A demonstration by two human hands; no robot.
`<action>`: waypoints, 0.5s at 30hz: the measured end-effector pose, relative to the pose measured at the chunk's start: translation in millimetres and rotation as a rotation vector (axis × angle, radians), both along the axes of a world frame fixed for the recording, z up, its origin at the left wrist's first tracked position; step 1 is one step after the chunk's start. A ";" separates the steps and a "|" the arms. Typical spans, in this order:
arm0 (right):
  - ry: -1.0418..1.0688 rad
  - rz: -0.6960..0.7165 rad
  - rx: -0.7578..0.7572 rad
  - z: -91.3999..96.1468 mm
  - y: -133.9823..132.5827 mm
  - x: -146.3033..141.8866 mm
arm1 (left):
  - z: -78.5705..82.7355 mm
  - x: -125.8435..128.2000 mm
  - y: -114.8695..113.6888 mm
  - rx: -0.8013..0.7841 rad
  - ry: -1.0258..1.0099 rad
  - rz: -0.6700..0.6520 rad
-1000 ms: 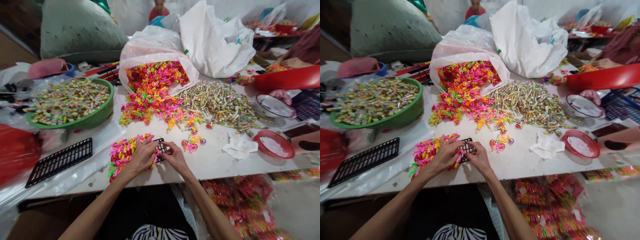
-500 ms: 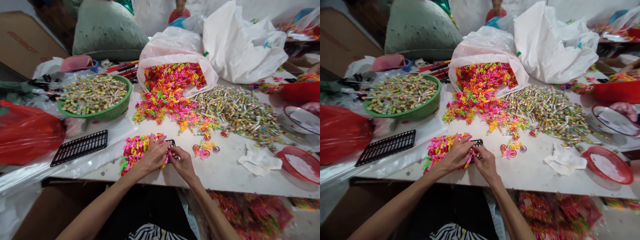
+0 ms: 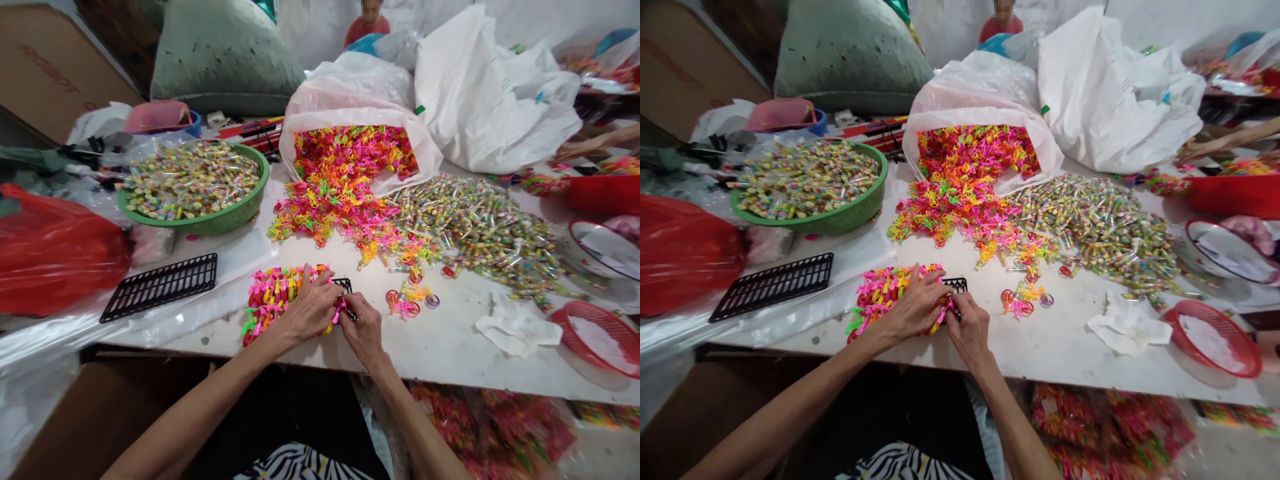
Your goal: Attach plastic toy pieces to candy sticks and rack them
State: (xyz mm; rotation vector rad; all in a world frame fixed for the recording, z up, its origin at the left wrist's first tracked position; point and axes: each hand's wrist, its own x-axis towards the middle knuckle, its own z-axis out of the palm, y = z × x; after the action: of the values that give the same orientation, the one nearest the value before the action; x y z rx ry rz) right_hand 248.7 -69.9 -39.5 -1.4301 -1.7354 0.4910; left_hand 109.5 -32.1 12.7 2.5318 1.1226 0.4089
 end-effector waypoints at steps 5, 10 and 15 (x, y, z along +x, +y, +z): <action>-0.012 -0.009 0.038 -2.6 -2.4 -1.4 | -1.9 -1.7 0.3 -0.016 -0.042 0.006; 0.052 -0.014 0.043 -6.0 -0.6 0.5 | -1.9 -3.6 0.5 -0.015 -0.065 -0.010; 0.033 -0.008 0.058 -10.4 -2.2 -0.2 | -0.6 -0.3 0.9 0.010 -0.033 0.016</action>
State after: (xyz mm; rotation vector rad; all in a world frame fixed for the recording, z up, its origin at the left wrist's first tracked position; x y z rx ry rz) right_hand 248.6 -72.1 -49.9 -1.3801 -1.7042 0.4539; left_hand 109.2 -31.3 12.0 2.5168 1.1317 0.4598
